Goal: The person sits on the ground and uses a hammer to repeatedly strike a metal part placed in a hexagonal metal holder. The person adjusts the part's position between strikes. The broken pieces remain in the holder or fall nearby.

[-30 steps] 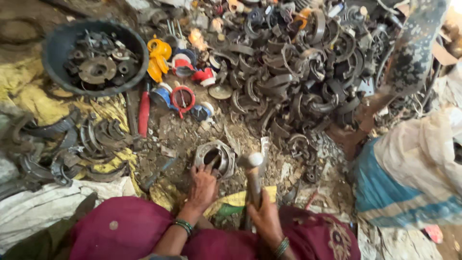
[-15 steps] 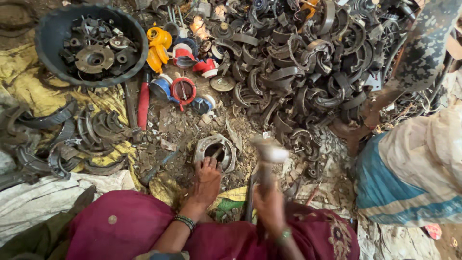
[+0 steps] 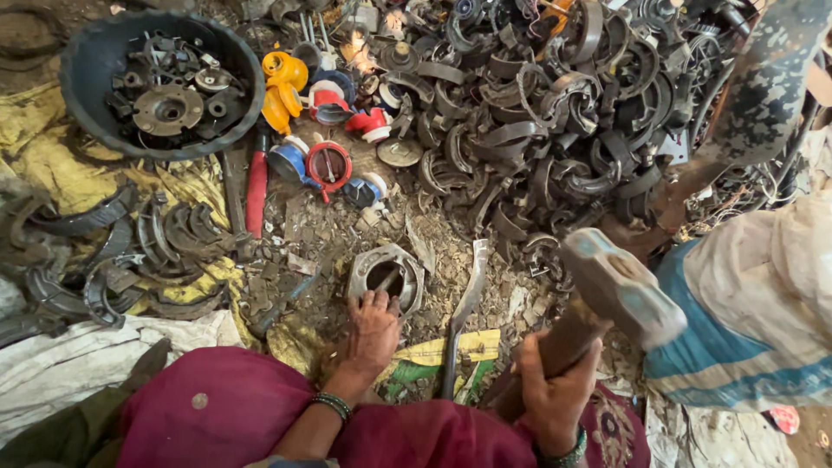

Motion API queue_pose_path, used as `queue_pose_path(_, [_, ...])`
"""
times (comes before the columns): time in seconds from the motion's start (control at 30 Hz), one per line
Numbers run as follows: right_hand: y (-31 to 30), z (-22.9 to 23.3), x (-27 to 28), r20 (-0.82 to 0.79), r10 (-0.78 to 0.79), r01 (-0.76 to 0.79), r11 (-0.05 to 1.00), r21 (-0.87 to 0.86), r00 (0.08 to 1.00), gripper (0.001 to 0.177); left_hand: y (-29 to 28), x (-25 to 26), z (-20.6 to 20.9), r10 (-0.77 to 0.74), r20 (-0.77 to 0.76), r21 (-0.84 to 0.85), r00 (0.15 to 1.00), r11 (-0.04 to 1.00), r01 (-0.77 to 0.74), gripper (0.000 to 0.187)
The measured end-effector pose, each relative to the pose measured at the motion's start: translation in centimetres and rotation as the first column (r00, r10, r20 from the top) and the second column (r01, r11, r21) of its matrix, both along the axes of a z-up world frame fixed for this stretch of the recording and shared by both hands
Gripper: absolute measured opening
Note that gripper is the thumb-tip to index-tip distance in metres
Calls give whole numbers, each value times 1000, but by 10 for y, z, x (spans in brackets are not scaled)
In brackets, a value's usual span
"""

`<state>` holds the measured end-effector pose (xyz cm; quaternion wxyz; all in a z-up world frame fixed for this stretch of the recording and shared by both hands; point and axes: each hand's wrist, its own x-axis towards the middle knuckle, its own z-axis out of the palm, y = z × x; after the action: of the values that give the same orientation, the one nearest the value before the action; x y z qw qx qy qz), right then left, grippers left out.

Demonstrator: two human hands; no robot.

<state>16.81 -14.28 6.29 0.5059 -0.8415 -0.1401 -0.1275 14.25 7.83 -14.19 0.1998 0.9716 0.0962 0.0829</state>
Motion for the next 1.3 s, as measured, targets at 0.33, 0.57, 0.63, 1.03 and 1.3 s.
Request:
queue_pose_path(0.33, [21, -126, 8, -447, 121, -328, 846, -420, 886, 56, 4, -3, 14, -10, 24, -54, 1000, 998, 12, 41])
queue_pose_path(0.57, [9, -38, 0, -437, -127, 11, 966, -258, 890, 49, -2, -4, -7, 57, 113, -126, 992, 991, -42, 51])
queue_pose_path(0.63, [-1, -15, -1, -220, -34, -4, 986, -168, 975, 42, -4, 2, -12, 22, 77, -1, 997, 1000, -22, 45])
queue_pose_path(1.03, [15, -114, -16, -521, 72, -360, 801, -478, 851, 51, -8, -5, 18, -43, 71, 27, 997, 999, 42, 41])
queue_pose_path(1.3, [-1, -51, -6, -461, -76, -25, 977, -210, 884, 52, 13, -8, 33, 31, -32, -184, 999, 982, -36, 39])
